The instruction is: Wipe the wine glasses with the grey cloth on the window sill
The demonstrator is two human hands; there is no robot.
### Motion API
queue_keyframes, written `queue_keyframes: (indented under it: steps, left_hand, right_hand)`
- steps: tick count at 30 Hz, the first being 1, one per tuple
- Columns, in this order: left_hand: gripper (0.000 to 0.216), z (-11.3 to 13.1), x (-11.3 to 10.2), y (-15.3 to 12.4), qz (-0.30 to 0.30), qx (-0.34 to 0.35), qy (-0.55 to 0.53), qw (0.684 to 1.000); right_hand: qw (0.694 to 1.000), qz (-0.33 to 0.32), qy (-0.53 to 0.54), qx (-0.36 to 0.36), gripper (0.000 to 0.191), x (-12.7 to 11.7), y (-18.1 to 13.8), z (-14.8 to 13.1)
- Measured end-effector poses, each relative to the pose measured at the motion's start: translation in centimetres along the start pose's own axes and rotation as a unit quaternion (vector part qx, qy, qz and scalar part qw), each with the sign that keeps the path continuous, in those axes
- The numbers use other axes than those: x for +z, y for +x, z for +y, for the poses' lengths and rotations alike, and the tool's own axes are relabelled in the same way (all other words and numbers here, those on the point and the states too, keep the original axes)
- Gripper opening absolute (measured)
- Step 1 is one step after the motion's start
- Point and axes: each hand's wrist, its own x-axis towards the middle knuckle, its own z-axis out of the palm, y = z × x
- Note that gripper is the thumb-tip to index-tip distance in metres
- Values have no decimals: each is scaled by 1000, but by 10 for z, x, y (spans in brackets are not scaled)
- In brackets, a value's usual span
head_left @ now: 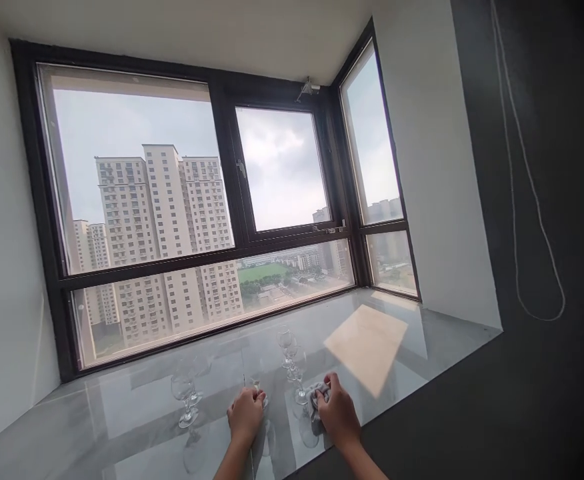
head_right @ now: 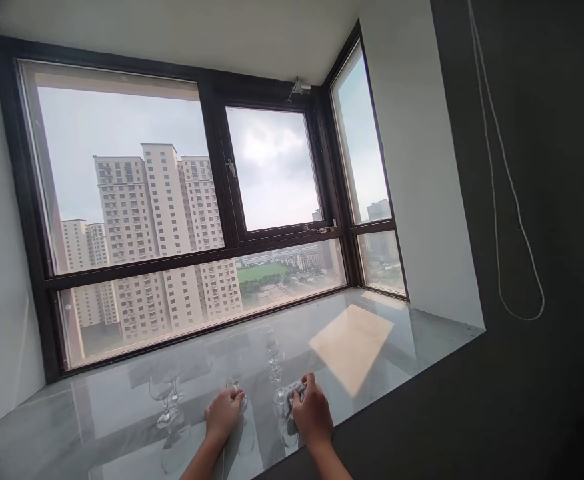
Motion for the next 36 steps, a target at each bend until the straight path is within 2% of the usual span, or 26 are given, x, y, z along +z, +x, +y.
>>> queue_keyframes:
  steps: [7, 10, 13, 16, 17, 19, 22, 24, 26, 28, 30, 36]
  left_hand:
    - [27, 24, 19, 59, 8, 22, 0, 1000]
    - [27, 29, 24, 76, 12, 25, -13, 1000]
    - [33, 32, 27, 77, 21, 25, -24, 999]
    - [41, 27, 24, 61, 47, 22, -35, 998]
    - [41, 22, 20, 52, 74, 26, -43, 996]
    - [38, 3, 6, 34, 166, 40, -59, 983]
    - [33, -39, -23, 9, 334, 50, -72, 939]
    - [36, -70, -44, -2, 411, 21, -88, 907]
    - [48, -95, -59, -7, 461, -65, -112, 878]
    - [63, -110, -67, -5, 459, -169, -141, 861]
    - [68, -117, -69, 2, 418, -227, -170, 863]
    - [46, -127, -61, 19, 259, -223, -241, 908]
  right_hand:
    - [1000, 8, 4, 4, 13, 2, 1, 1]
    - [1000, 14, 4, -4, 15, 5, 4, 6]
    - [1000, 18, 1, -9, 14, 4, 5, 8]
    - [1000, 19, -4, -7, 11, 3, 5, 9]
    - [1000, 17, -4, -7, 11, 3, 4, 9]
    - [1000, 9, -2, -7, 9, 3, 4, 10]
    - [1000, 3, -2, -8, 10, 3, 4, 11]
    - [1000, 2, -3, -4, 9, 3, 4, 11]
    - [1000, 0, -4, -1, 10, 2, 3, 10]
    - [1000, -4, -8, -1, 10, 1, 3, 10]
    - [1000, -7, -9, -2, 10, 1, 3, 10]
    - [1000, -1, -3, -4, 10, 4, 2, 12]
